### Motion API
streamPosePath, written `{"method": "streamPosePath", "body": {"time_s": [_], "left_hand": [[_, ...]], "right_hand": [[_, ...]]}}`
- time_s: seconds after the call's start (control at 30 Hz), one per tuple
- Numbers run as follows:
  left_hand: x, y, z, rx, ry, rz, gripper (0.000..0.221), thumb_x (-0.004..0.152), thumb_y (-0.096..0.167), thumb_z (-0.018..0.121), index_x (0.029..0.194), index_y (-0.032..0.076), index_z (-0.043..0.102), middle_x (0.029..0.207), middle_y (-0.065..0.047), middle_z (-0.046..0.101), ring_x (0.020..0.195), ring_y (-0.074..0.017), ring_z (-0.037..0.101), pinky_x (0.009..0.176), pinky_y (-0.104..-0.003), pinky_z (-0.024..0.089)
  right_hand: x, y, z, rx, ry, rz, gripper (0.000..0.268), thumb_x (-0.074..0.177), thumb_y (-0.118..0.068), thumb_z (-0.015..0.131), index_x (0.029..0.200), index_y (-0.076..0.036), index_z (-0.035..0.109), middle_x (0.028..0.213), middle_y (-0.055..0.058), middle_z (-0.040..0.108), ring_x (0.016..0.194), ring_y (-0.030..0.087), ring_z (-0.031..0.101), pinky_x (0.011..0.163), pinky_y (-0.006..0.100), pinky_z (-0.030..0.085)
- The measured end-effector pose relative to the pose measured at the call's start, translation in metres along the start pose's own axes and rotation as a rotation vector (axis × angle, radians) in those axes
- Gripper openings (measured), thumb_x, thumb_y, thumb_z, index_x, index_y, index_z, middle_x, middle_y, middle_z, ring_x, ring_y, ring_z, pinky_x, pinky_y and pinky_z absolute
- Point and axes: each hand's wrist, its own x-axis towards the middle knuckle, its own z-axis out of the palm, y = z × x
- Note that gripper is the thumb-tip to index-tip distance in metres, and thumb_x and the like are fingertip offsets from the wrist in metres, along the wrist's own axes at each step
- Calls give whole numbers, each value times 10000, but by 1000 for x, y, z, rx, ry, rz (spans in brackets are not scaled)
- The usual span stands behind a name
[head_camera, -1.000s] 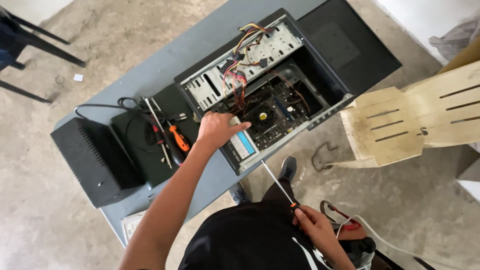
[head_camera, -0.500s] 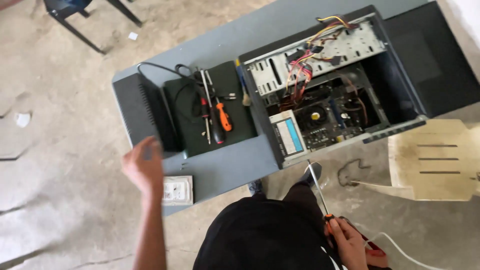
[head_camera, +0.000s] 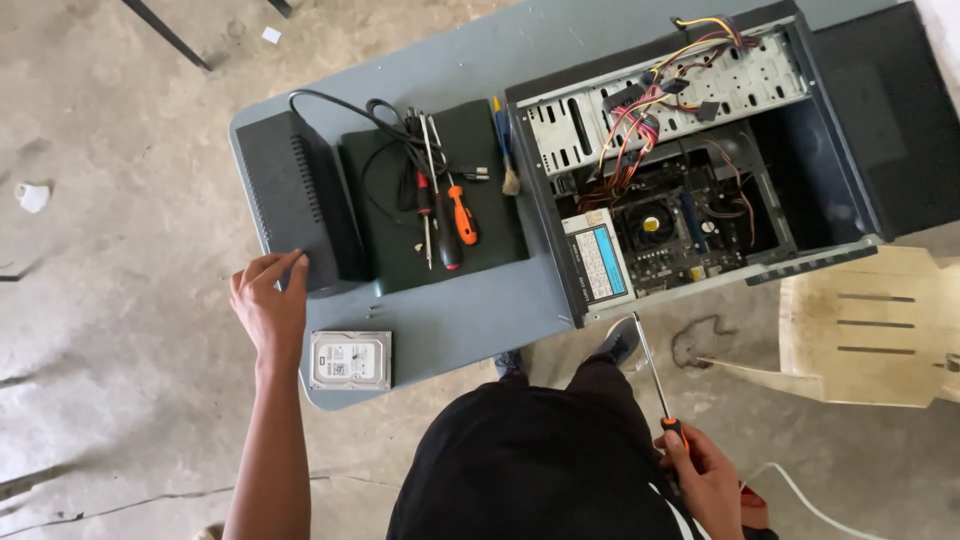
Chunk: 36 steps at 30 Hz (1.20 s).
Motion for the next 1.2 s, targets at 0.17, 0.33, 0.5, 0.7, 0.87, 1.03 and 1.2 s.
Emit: {"method": "streamPosePath", "body": {"time_s": [0.17,0.33,0.5,0.7,0.87,1.03,1.2], "left_hand": [[4,-14,7,61,2,54,163,1066,253,779,1126,156,895,1182,-23,810,1217,-317,590,1011,-523,440],[4,21,12,-7,65,164,148,1061,148,714,1075,112,857,1092,-45,814,1062,-343,637,929,-515,501],[-50,157,27,-759,-279,-152,156,944,89,621,925,107,775,984,-32,821,854,-157,752,788,-299,589],[-112,276,48,-1129,-829,-163,156,1041,97,658,1057,-9,770,1063,-156,850,863,-214,811,802,-325,666],[-123,314,64,-1278,-1119,-146,121,1056,155,691,1048,35,703,1155,-220,835,989,-320,851,888,-400,718],[-119,335,60,-1283,-1201,-160,139,1058,139,680,990,26,726,1046,-179,845,909,-261,835,827,-361,728],[-125,330,69,-1274,-1165,-184,150,1010,91,728,1010,-34,809,1053,-219,852,891,-274,839,766,-341,733]], "right_hand": [[14,27,-2,28,-42,-101,341,1105,-248,654,1242,-4,848,785,121,669,659,189,549,691,310,446],[17,22,-6,222,-192,-57,408,1138,-263,572,1193,67,805,797,158,640,592,222,540,553,332,425],[-4,3,-3,178,-148,-25,364,1092,-308,626,1041,-2,818,566,126,554,386,181,431,343,296,290],[-40,1,-9,-33,55,-102,304,1050,-313,659,905,-94,813,683,3,707,587,129,617,682,272,479],[-59,3,-3,141,122,-335,329,982,-268,727,1187,-46,855,721,-6,752,601,79,617,636,229,525],[-63,-15,0,199,153,-378,345,969,-261,730,1197,-28,842,754,4,792,598,99,672,651,246,565],[-61,-20,-1,181,159,-352,358,941,-267,759,1203,-38,848,775,22,832,614,102,697,650,247,571]]}}
